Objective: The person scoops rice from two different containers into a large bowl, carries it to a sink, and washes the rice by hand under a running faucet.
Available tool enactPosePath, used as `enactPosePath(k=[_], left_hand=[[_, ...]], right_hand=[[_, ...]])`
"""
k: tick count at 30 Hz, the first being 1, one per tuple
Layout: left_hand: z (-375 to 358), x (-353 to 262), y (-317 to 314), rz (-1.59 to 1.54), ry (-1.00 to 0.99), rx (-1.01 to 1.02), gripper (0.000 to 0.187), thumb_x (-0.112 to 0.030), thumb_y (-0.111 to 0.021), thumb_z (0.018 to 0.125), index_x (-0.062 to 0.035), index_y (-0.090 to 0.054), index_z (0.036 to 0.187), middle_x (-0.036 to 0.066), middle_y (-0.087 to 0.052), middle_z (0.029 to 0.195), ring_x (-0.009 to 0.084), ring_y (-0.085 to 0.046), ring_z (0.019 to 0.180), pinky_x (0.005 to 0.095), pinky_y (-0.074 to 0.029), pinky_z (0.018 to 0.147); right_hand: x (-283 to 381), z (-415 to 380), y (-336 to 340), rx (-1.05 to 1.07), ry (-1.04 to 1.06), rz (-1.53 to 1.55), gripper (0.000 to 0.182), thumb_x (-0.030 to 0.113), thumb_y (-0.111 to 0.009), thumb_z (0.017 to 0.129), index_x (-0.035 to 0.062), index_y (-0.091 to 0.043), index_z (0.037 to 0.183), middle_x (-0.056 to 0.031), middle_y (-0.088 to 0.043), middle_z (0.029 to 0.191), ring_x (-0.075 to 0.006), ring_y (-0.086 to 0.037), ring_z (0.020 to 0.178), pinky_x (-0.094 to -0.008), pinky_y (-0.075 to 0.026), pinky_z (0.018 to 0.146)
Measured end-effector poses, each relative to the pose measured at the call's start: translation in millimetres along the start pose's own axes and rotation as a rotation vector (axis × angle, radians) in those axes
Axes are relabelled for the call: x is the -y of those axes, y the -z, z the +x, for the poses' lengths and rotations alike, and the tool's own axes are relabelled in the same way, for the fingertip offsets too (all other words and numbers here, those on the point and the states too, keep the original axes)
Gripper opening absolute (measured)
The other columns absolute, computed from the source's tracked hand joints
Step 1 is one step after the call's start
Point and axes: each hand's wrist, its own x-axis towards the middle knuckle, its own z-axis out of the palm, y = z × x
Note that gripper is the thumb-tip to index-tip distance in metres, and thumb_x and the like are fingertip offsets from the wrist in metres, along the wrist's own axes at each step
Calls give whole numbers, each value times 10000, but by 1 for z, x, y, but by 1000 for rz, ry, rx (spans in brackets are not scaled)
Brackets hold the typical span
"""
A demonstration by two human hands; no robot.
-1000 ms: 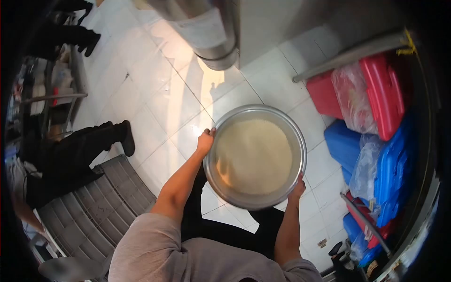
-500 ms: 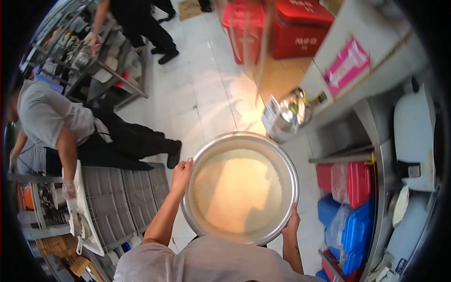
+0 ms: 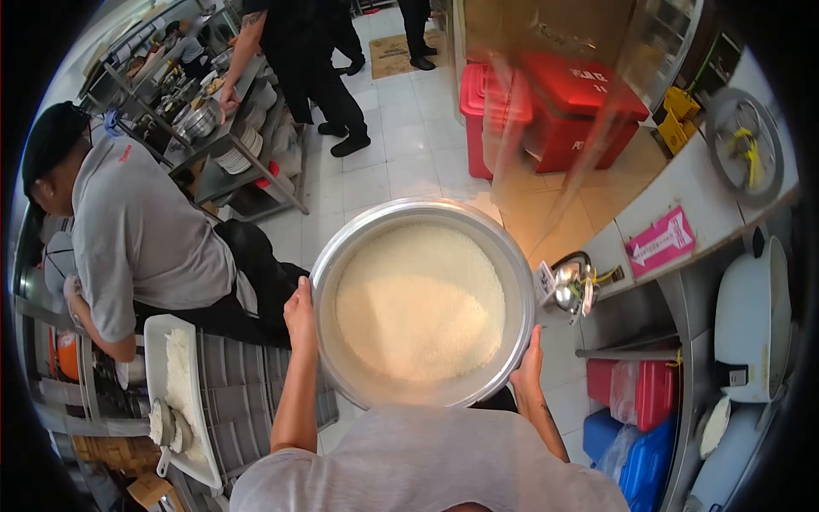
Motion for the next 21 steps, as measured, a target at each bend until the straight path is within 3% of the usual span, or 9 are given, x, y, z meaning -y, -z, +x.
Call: enactPosePath(k=[5, 7, 8, 12, 16, 19, 20, 21], left_hand=[[64, -35, -22, 1, -72, -53, 510, -441, -446, 921, 31, -568, 773, 25, -516, 680, 110, -402, 633, 285, -344, 575], [83, -65, -31, -8, -48, -71, 514, -441, -447, 921, 40, -573, 794, 30, -526, 697, 113, -412, 642, 286, -355, 588], [92, -75, -34, -8, -32, -80, 516, -441, -447, 921, 45, -575, 805, 32, -531, 706, 114, -417, 647, 287, -360, 595], [142, -89, -47, -110, -25, -154, 500, -414, -450, 927, 58, -594, 846, 39, -566, 755, 115, -457, 666, 282, -390, 619], [213, -88, -66, -147, -4, -209, 471, -392, -452, 925, 11, -526, 694, 10, -469, 622, 123, -383, 592, 293, -339, 564], [285, -91, -87, -202, 30, -146, 516, -446, -481, 904, 55, -605, 887, 60, -596, 791, 127, -493, 687, 280, -404, 635], [306, -102, -98, -30, 32, -236, 514, -452, -500, 894, 51, -609, 899, 75, -597, 817, 144, -505, 722, 286, -412, 666], [334, -112, -110, -86, 31, -209, 515, -453, -503, 892, 50, -611, 906, 78, -597, 823, 150, -509, 733, 289, -414, 677]], right_hand=[[10, 83, -71, 13, 0, 36, 531, 449, -453, 907, 0, -500, 1189, -106, -570, 1150, -218, -547, 1036, -342, -443, 886], [24, 106, -111, 124, 10, 76, 529, 453, -461, 902, 3, -512, 1174, -98, -577, 1137, -214, -552, 1020, -329, -444, 879], [28, 122, -123, 42, -16, 3, 535, 467, -472, 893, -2, -532, 1144, -103, -589, 1104, -212, -566, 984, -326, -459, 847], [44, 181, -188, 88, -94, -103, 517, 459, -441, 911, 32, -508, 1195, -106, -555, 1170, -224, -523, 1058, -331, -434, 903], [53, 228, -258, 110, -97, -141, 515, 456, -469, 901, 22, -522, 1173, -105, -573, 1129, -212, -543, 1006, -340, -452, 877], [51, 279, -313, 21, -84, -132, 553, 484, -486, 883, -7, -536, 1132, -124, -599, 1053, -218, -584, 945, -344, -487, 817], [55, 291, -330, 115, -68, -134, 560, 493, -470, 887, 0, -528, 1146, -124, -595, 1068, -222, -581, 962, -344, -485, 832], [57, 310, -349, 127, -45, -129, 562, 495, -465, 888, 2, -525, 1150, -125, -592, 1076, -224, -579, 967, -344, -484, 836]])
